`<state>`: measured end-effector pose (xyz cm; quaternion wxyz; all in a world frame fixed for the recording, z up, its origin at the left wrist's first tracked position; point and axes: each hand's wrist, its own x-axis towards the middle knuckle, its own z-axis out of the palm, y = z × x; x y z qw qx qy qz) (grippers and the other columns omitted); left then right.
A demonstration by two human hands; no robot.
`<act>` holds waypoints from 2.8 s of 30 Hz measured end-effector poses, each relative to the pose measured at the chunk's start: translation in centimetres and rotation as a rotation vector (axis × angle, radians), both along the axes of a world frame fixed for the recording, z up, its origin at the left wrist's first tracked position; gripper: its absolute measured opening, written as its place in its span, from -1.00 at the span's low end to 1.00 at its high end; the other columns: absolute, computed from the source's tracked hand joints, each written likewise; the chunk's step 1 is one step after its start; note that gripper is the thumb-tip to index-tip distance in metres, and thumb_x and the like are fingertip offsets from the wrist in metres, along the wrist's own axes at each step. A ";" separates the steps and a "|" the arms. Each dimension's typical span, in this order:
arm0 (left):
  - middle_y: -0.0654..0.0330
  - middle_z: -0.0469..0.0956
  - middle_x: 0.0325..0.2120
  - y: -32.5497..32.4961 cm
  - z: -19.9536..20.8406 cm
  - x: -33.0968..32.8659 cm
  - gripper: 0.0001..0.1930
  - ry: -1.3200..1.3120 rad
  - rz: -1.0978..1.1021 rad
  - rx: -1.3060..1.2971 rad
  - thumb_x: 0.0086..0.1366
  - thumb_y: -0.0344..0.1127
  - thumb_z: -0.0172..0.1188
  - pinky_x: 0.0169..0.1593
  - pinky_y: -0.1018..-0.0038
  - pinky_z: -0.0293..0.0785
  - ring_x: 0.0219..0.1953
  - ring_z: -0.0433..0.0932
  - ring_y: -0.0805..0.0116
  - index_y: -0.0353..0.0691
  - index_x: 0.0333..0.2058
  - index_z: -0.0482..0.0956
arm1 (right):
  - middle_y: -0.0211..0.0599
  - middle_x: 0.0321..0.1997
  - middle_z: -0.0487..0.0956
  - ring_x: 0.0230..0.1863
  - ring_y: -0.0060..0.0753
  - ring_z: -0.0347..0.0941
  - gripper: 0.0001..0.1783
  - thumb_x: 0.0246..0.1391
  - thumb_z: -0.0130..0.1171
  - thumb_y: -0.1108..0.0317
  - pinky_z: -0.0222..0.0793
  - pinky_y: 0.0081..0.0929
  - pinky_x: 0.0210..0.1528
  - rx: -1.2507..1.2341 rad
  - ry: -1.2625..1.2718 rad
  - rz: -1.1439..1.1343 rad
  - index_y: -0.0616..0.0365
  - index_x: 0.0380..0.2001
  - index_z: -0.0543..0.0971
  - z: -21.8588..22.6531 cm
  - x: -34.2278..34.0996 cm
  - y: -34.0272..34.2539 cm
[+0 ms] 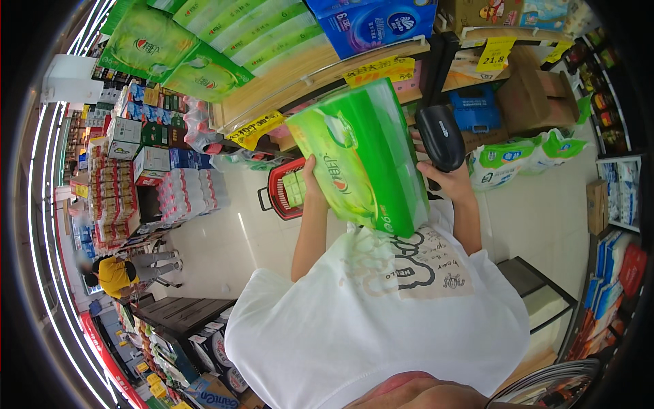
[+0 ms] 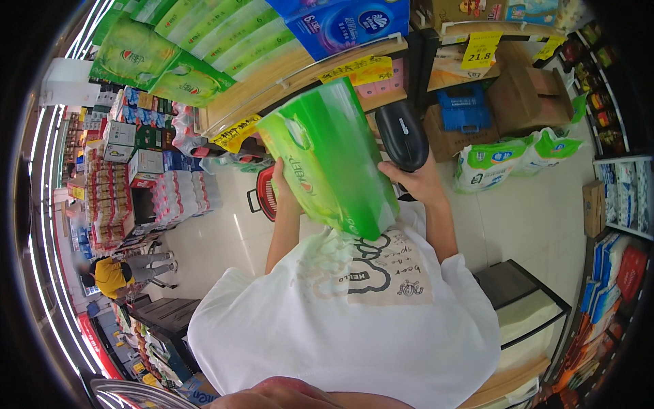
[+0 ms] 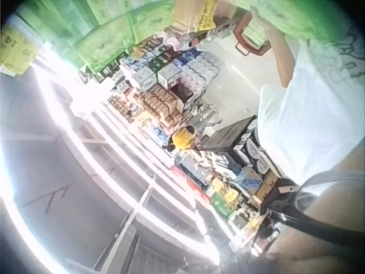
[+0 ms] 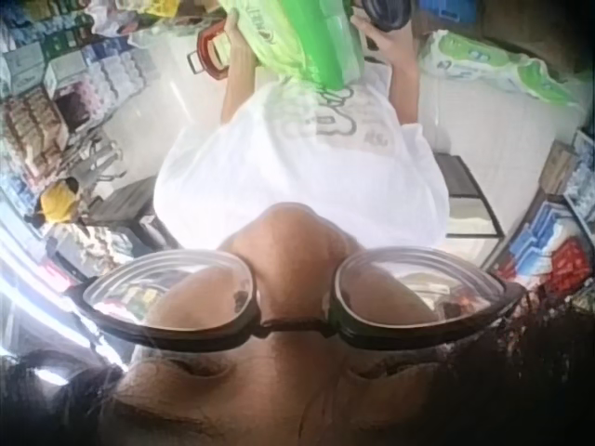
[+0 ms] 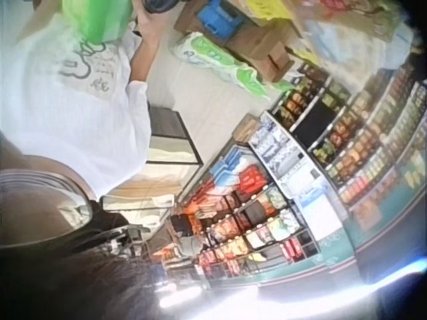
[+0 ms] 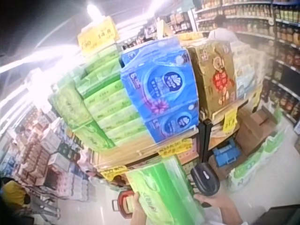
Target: Scanning various paper products and packages using a handheld barcode scanner and placing them into a shopping basket.
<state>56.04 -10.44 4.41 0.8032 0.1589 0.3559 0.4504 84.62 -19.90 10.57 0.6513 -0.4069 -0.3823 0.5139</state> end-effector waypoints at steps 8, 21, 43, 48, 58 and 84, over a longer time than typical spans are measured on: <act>0.08 0.49 -0.02 2.6 0.6 -6.0 -0.08 0.237 -0.025 0.435 -0.14 0.11 0.41 0.03 0.24 0.48 -0.02 0.51 0.15 -0.30 0.15 0.33 | -0.45 -0.30 0.57 -0.28 -0.65 0.45 -0.62 -0.04 0.40 0.45 0.39 -0.54 -0.13 -0.151 -0.463 -0.221 0.23 -0.13 0.54 -2.6 1.7 1.1; 0.19 0.46 -0.13 2.5 6.7 -10.2 0.07 0.699 -0.217 0.831 -0.50 -0.08 0.62 0.02 0.41 0.37 -0.08 0.45 0.37 -0.37 0.07 0.34 | -0.24 -0.36 0.56 -0.71 -0.69 0.29 0.06 -0.12 0.17 -0.49 0.19 -0.69 -0.70 -0.027 -0.021 0.399 0.35 0.07 0.36 -1.6 4.0 1.9; 0.07 0.50 -0.10 -0.4 2.5 -17.8 -0.02 0.988 -0.209 0.496 -0.32 -0.45 0.56 0.04 0.35 0.44 -0.05 0.51 0.28 -0.41 0.15 0.21 | -0.33 -0.40 0.57 -0.71 -0.60 0.41 -0.12 -0.04 0.12 -0.45 0.30 -0.64 -0.70 -0.296 -0.323 0.671 0.34 -0.24 0.48 -4.5 0.3 5.0; 0.05 0.54 -0.16 -1.4 -1.9 -22.1 -0.22 1.152 0.040 0.241 -0.19 -0.40 0.53 -0.06 0.35 0.51 -0.13 0.56 0.25 -0.43 0.04 0.34 | -0.33 -0.42 0.56 -0.70 -0.60 0.40 -0.33 0.07 0.23 -0.17 0.31 -0.64 -0.67 -0.413 -0.386 0.638 0.33 -0.17 0.46 -4.8 -1.7 6.0; -0.05 0.53 -0.05 -3.3 -16.8 -34.0 -0.37 0.942 0.639 -0.383 0.12 -0.23 0.36 0.02 0.20 0.51 -0.07 0.56 0.12 -0.39 0.12 0.37 | -0.32 -0.47 0.52 -0.71 -0.55 0.39 -0.38 0.06 0.31 0.03 0.32 -0.55 -0.62 -0.531 -0.567 0.484 0.32 0.00 0.43 -5.5 -8.4 9.4; 0.11 0.58 -0.12 9.8 -35.0 -42.4 -0.45 0.859 0.544 -0.390 0.03 -0.32 0.46 -0.04 0.41 0.48 -0.14 0.56 0.31 -0.34 0.00 0.50 | -0.27 -0.50 0.51 -0.69 -0.48 0.43 -0.42 0.08 0.29 0.13 0.36 -0.50 -0.59 -1.000 -0.923 0.747 0.31 0.02 0.40 -10.6 -29.3 14.7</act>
